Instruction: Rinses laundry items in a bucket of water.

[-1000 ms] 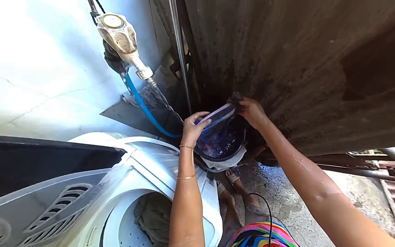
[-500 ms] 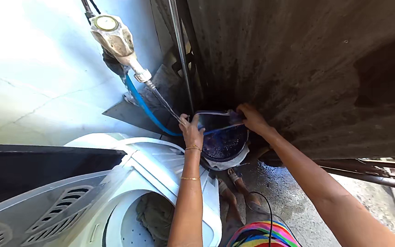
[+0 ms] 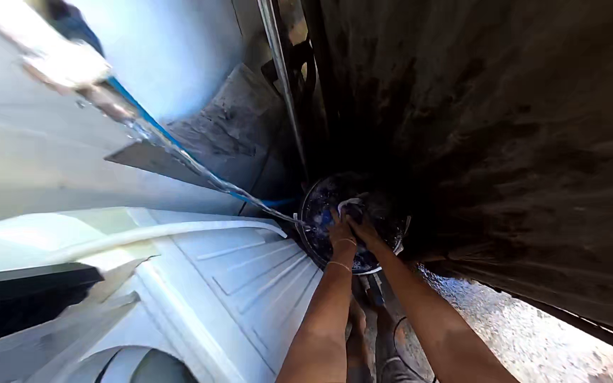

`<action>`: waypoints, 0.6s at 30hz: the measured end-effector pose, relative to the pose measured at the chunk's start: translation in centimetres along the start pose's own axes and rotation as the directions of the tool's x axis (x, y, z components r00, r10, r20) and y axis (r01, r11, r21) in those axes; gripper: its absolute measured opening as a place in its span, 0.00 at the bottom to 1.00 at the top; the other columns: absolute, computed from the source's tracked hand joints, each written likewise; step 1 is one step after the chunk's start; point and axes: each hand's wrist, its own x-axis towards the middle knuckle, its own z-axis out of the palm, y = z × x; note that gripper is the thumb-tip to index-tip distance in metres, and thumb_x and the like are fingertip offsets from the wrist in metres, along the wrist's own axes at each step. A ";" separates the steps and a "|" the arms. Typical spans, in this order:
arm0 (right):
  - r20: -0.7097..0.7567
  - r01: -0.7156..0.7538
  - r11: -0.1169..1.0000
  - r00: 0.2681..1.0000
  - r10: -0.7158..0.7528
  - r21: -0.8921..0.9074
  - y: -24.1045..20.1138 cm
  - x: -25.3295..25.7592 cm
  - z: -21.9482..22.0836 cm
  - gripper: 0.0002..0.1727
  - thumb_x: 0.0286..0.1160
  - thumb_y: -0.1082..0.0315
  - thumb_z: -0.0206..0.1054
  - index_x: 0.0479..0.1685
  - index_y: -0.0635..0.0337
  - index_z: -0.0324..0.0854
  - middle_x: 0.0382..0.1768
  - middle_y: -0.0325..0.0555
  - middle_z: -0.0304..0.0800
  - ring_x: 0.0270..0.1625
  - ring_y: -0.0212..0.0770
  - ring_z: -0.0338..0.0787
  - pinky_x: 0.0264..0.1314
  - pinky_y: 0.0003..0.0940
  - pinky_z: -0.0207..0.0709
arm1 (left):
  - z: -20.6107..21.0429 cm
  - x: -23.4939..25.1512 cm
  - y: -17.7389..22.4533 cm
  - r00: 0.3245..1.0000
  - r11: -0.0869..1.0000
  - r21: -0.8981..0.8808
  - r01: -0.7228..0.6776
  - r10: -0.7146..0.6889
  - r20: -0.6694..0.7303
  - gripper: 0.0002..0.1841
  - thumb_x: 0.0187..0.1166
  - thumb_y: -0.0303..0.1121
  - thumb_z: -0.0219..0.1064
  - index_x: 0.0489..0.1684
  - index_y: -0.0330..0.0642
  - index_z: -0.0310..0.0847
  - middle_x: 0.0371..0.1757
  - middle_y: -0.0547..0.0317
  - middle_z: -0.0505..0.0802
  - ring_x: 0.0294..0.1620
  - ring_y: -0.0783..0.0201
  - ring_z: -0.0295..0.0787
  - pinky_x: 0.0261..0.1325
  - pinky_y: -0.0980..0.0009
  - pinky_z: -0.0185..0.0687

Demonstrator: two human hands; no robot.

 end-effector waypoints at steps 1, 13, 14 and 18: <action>0.037 -0.027 1.000 0.999 0.026 0.013 0.3 1.0 0.3 0.43 0.88 0.45 0.60 0.92 0.65 0.52 0.82 0.69 0.69 0.84 0.60 0.72 0.87 0.54 0.64 | 0.5 0.7 -0.4 1.000 0.999 -0.033 0.001 0.000 0.019 0.42 0.79 0.24 0.64 0.96 0.48 0.48 0.96 0.37 0.45 0.81 0.27 0.70 0.72 0.40 0.77; -0.006 -0.013 0.994 1.000 0.012 -0.109 -3.5 -4.8 -5.6 0.28 0.90 0.58 0.61 0.78 0.70 0.72 0.75 0.71 0.77 0.77 0.63 0.78 0.78 0.58 0.72 | -4.5 -5.6 -3.7 0.984 0.992 -0.117 0.055 -0.034 0.174 0.34 0.81 0.30 0.66 0.85 0.22 0.60 0.91 0.27 0.59 0.89 0.27 0.56 0.85 0.35 0.60; -0.013 0.049 0.990 0.999 -0.051 -0.136 -4.4 -6.2 -7.1 0.26 0.90 0.59 0.60 0.77 0.69 0.74 0.74 0.70 0.78 0.76 0.63 0.79 0.78 0.59 0.72 | -6.7 -7.2 -4.5 0.986 0.987 -0.147 0.061 -0.036 0.165 0.35 0.81 0.30 0.66 0.85 0.22 0.59 0.90 0.27 0.59 0.87 0.26 0.58 0.83 0.34 0.63; 0.026 0.259 0.952 0.966 -0.258 -0.167 -11.4 -14.2 -11.1 0.23 0.90 0.60 0.61 0.78 0.61 0.73 0.71 0.64 0.81 0.65 0.59 0.86 0.63 0.60 0.80 | -15.5 -13.6 -7.3 0.991 0.974 -0.227 0.022 0.010 0.136 0.23 0.79 0.31 0.67 0.69 0.26 0.77 0.67 0.27 0.84 0.63 0.34 0.86 0.63 0.35 0.80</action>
